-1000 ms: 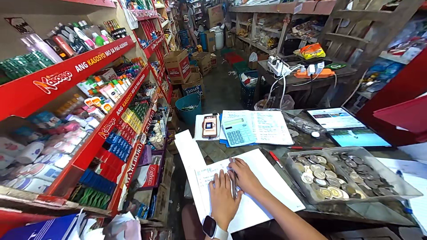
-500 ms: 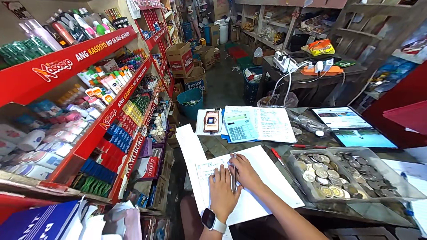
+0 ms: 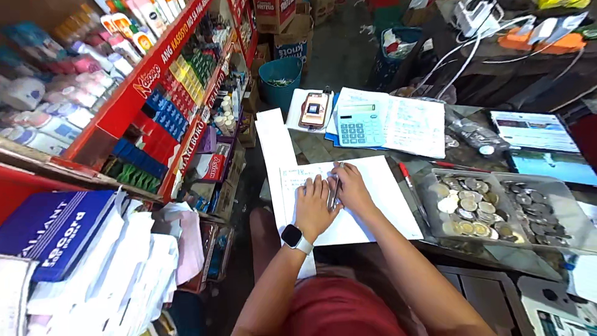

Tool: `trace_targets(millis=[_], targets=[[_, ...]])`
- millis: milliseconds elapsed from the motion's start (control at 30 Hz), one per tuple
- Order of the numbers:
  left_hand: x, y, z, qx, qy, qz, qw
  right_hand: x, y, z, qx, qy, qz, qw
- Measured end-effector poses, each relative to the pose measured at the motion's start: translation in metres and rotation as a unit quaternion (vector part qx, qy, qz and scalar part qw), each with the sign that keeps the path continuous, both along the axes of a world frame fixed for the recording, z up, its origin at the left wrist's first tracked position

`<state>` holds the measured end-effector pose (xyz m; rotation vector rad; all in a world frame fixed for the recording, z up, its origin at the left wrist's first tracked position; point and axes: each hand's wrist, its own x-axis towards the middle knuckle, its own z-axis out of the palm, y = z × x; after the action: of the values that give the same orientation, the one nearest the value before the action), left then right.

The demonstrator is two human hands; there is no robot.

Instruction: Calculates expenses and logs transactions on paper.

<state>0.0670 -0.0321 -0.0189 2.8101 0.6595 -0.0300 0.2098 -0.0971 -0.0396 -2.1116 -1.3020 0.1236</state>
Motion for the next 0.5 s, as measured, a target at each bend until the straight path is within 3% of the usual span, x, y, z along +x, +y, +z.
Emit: trace_targets(millis=[500], targets=[[-0.008, -0.019, 0.009, -0.048, -0.016, 0.029, 0.998, 0.001, -0.002, 0.0, 0.019, -0.009, 0.002, 1.0]])
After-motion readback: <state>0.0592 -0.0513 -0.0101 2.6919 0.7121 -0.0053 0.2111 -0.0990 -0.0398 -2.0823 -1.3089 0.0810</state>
